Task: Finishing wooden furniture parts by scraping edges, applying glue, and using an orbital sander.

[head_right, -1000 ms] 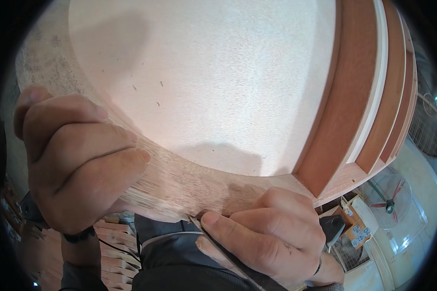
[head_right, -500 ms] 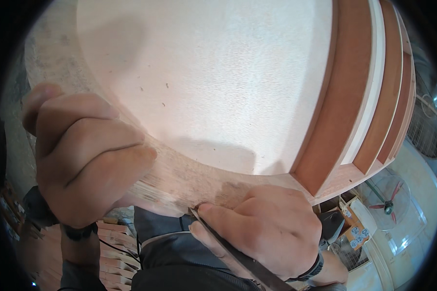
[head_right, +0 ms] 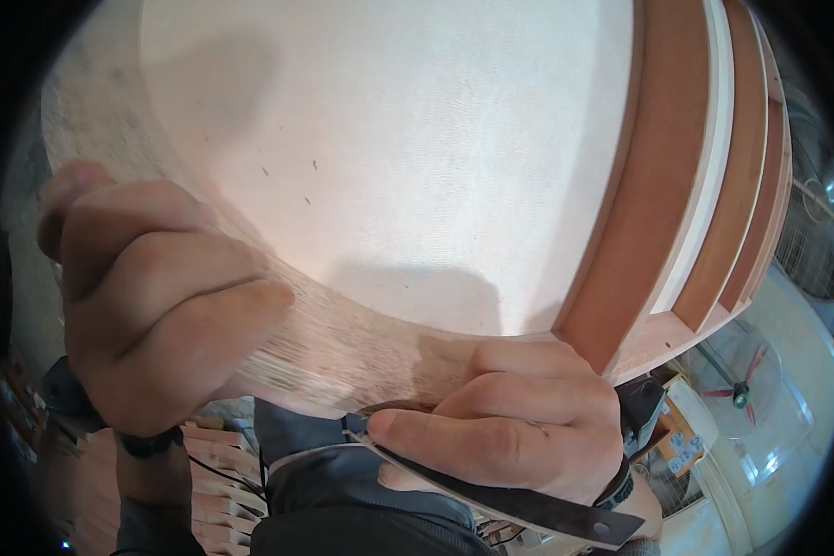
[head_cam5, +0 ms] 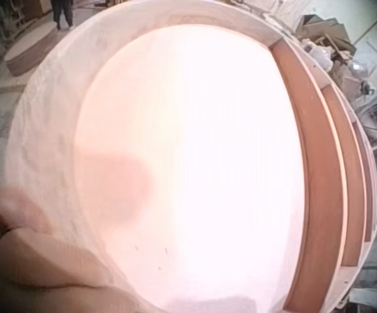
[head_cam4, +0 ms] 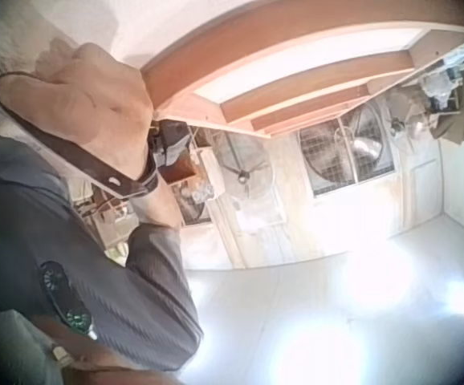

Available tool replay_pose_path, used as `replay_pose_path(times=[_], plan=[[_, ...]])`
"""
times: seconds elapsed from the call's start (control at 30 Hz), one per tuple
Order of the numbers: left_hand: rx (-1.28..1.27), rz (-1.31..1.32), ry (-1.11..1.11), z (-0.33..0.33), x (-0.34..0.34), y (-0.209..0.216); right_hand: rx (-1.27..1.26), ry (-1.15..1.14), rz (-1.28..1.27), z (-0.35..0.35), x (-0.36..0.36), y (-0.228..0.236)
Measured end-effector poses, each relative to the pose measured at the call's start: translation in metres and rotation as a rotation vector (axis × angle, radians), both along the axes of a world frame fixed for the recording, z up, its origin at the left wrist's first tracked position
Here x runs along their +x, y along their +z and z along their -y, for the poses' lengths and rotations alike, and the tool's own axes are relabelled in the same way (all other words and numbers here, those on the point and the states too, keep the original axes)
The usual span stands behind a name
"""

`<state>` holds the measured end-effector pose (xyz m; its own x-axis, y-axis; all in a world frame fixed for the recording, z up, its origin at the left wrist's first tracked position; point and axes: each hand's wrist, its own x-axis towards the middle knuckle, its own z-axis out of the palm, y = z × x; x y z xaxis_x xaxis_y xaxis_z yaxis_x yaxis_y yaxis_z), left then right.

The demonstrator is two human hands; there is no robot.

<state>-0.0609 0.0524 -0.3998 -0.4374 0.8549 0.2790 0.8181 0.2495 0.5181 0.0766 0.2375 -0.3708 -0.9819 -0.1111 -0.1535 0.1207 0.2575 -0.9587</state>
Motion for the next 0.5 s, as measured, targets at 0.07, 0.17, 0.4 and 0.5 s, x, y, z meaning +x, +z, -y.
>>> replay_pose_path(times=[0.07,0.17,0.4,0.5], plan=[[-0.003,0.012,-0.013,-0.004,-0.002,0.004,0.084,-0.129,-0.047,0.003,0.003,0.003],[0.002,0.010,0.013,-0.001,-0.004,-0.003,0.148,-0.127,-0.009,0.005,-0.004,0.006],[-0.039,0.023,0.027,-0.001,-0.009,0.015,0.218,-0.213,-0.053,0.016,-0.007,0.012],[-0.020,0.026,0.037,-0.001,-0.010,0.009,0.261,-0.196,0.053,0.017,-0.005,0.016]])
